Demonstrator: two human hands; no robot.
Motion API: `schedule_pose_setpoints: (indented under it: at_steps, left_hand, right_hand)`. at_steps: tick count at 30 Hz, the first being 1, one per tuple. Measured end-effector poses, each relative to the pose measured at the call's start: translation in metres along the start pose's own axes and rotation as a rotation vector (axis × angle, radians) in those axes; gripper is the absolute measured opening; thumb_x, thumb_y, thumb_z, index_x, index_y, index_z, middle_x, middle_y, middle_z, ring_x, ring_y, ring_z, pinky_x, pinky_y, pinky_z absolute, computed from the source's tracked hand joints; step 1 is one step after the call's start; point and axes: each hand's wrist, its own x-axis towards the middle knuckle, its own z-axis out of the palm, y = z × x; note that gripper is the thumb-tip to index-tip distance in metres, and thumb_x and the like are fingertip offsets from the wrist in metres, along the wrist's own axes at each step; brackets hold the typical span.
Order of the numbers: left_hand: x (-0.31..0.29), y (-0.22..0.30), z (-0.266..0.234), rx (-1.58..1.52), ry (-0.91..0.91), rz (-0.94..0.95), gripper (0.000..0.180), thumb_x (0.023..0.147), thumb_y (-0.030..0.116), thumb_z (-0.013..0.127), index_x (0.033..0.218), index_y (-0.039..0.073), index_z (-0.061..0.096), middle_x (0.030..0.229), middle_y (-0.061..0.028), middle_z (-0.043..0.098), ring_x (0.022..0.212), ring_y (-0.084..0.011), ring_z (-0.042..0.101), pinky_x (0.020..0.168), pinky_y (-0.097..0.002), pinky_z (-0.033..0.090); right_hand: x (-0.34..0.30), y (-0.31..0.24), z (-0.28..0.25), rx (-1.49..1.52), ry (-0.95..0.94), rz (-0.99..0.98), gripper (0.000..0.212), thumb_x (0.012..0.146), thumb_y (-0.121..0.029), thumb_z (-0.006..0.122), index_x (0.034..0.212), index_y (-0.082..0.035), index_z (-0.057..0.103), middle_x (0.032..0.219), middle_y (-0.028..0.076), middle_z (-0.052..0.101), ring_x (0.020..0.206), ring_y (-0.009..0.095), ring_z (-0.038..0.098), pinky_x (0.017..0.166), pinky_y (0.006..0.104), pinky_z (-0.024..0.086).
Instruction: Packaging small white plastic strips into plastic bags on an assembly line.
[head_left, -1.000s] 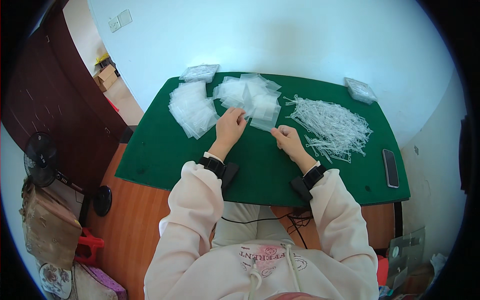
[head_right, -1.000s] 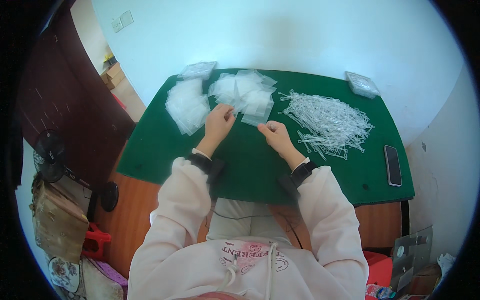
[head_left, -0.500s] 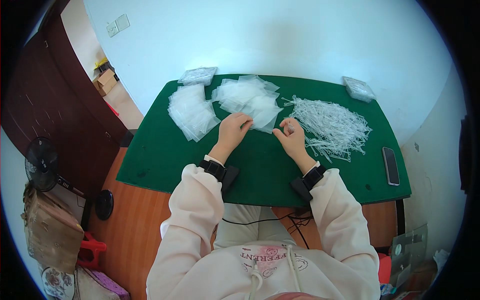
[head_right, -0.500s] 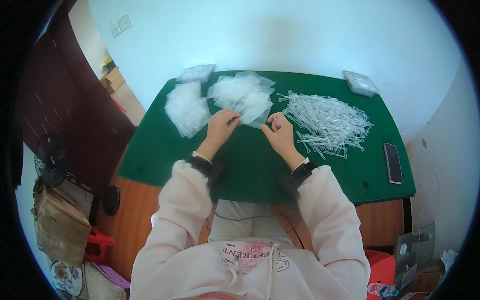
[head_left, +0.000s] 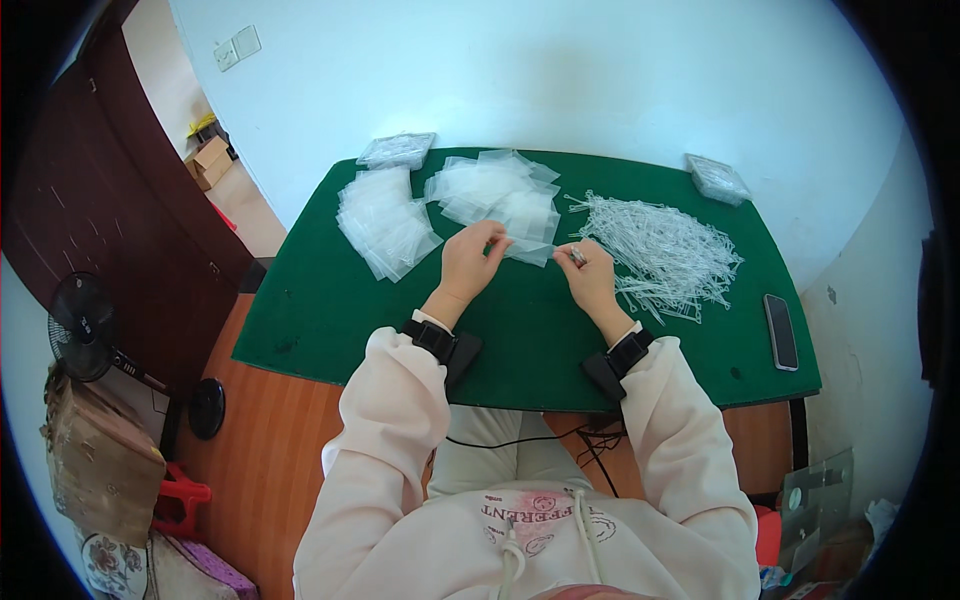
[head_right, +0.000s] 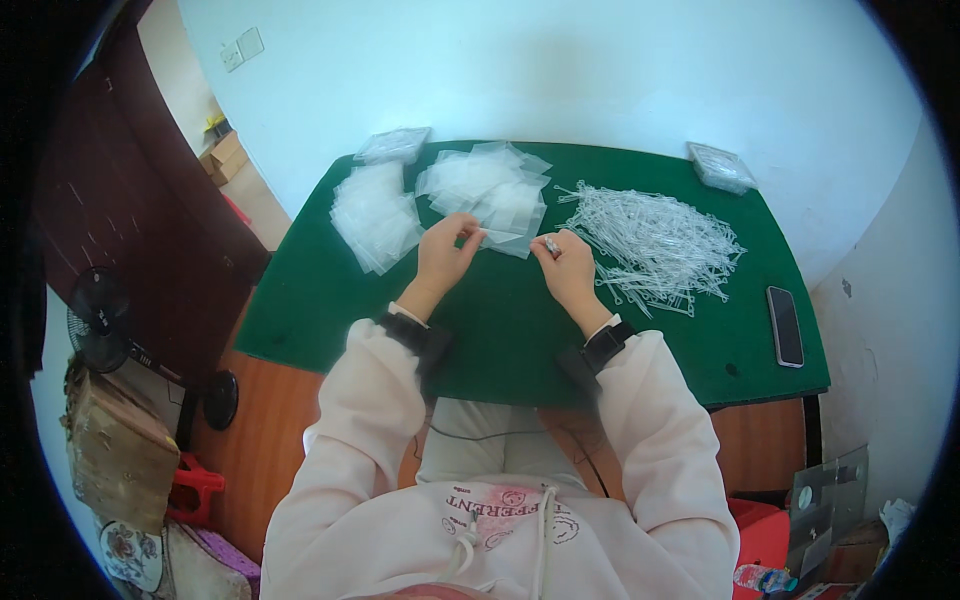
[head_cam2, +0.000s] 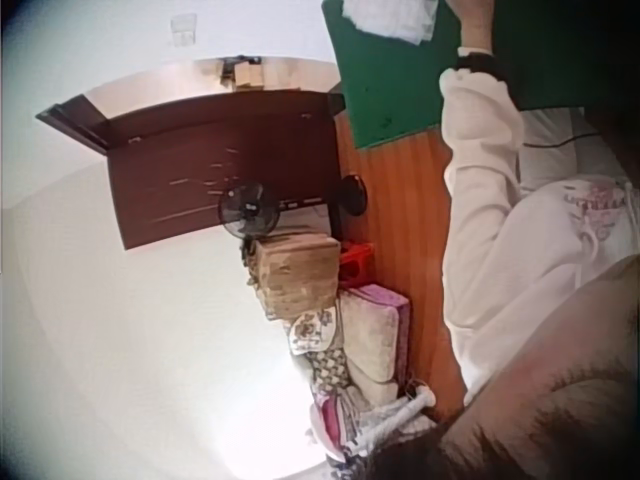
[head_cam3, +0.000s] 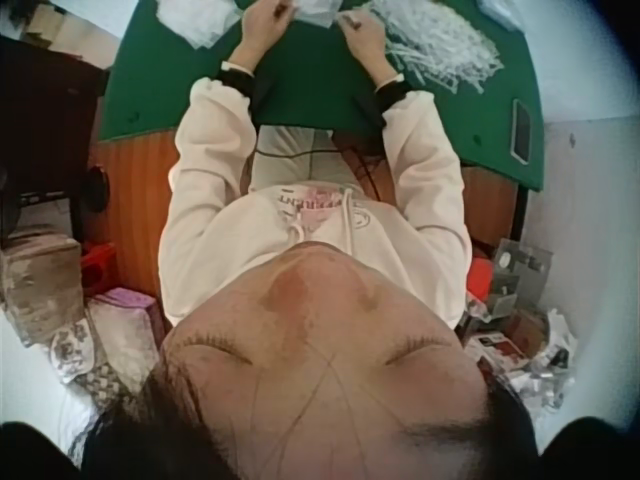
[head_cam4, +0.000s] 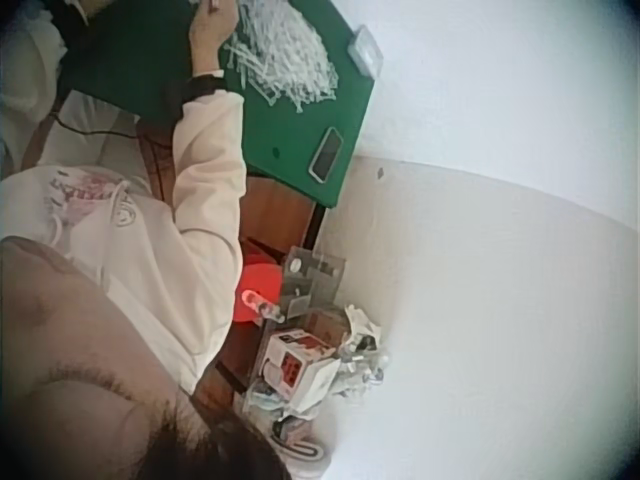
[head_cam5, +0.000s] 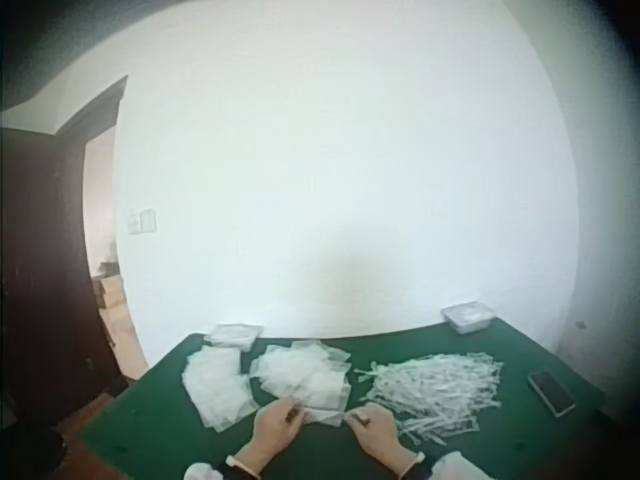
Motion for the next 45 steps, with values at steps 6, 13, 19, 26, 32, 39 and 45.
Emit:
schedule_pose_setpoints:
  at_steps: [6,13,19,26,32,39,45]
  left_hand:
    - [-0.001,-0.005,-0.003,-0.041,-0.106,0.111,0.008,0.074,0.007,0.062,0.081,0.004,0.06,0.086,-0.0081,0.06,0.077,-0.0243,0.06,0.066,-0.0303,0.047]
    - [0.002,0.001,-0.002,-0.097,-0.118,0.149,0.007,0.076,0.007,0.059,0.081,0.003,0.061,0.096,-0.0106,0.058,0.085,-0.0244,0.057,0.072,-0.0327,0.045]
    - [0.001,-0.01,-0.004,-0.248,0.004,0.06,0.005,0.076,0.006,0.059,0.079,0.002,0.061,0.099,-0.0112,0.057,0.086,-0.0204,0.055,0.075,-0.0293,0.042]
    - [-0.003,-0.013,-0.003,-1.249,-0.149,-0.373,0.009,0.076,0.006,0.059,0.069,0.003,0.056,0.101,-0.0094,0.056,0.092,-0.0181,0.05,0.086,-0.0303,0.034]
    - [-0.002,-0.013,0.0,-1.282,-0.142,-0.305,0.012,0.079,0.007,0.056,0.068,0.004,0.054,0.092,-0.0074,0.056,0.092,-0.0177,0.049,0.087,-0.0312,0.034]
    - [-0.003,-0.015,0.001,-1.059,-0.214,-0.476,0.016,0.087,0.012,0.052,0.073,0.004,0.054,0.08,-0.0032,0.055,0.082,-0.0139,0.051,0.08,-0.0269,0.038]
    - [-0.006,-0.005,0.004,-1.2,-0.399,-0.507,0.015,0.089,0.016,0.052,0.08,0.004,0.056,0.077,-0.0005,0.055,0.073,-0.0076,0.049,0.07,-0.022,0.039]
  right_hand:
    - [-0.001,0.0,0.001,0.086,-0.039,0.064,0.01,0.075,-0.014,0.066,0.077,-0.004,0.064,0.063,0.004,0.054,0.054,0.014,0.049,0.052,0.0273,0.038]
    - [0.001,0.0,0.0,0.432,-0.059,0.267,0.015,0.078,-0.015,0.065,0.075,-0.001,0.062,0.06,-0.002,0.054,0.053,0.008,0.045,0.05,0.0229,0.035]
    - [0.001,-0.017,-0.011,0.742,-0.499,0.603,0.016,0.081,-0.016,0.062,0.071,-0.005,0.058,0.054,-0.006,0.041,0.044,0.004,0.031,0.041,0.0207,0.022]
    - [0.0,-0.018,-0.014,0.992,-0.855,0.691,0.019,0.081,-0.015,0.062,0.065,-0.008,0.052,0.052,-0.007,0.035,0.043,0.003,0.025,0.04,0.0212,0.017]
    - [-0.002,-0.015,-0.014,1.134,-0.911,0.748,0.026,0.081,-0.012,0.06,0.06,-0.011,0.046,0.05,-0.006,0.031,0.042,0.004,0.024,0.04,0.0213,0.016]
    - [0.004,-0.017,-0.015,1.092,-0.736,0.631,0.027,0.086,-0.015,0.053,0.061,-0.009,0.045,0.05,-0.005,0.032,0.041,0.006,0.027,0.039,0.0217,0.018]
    - [0.016,0.008,-0.017,1.25,0.018,0.582,0.033,0.092,-0.028,0.043,0.069,-0.005,0.051,0.053,-0.001,0.037,0.042,0.008,0.031,0.039,0.0225,0.022]
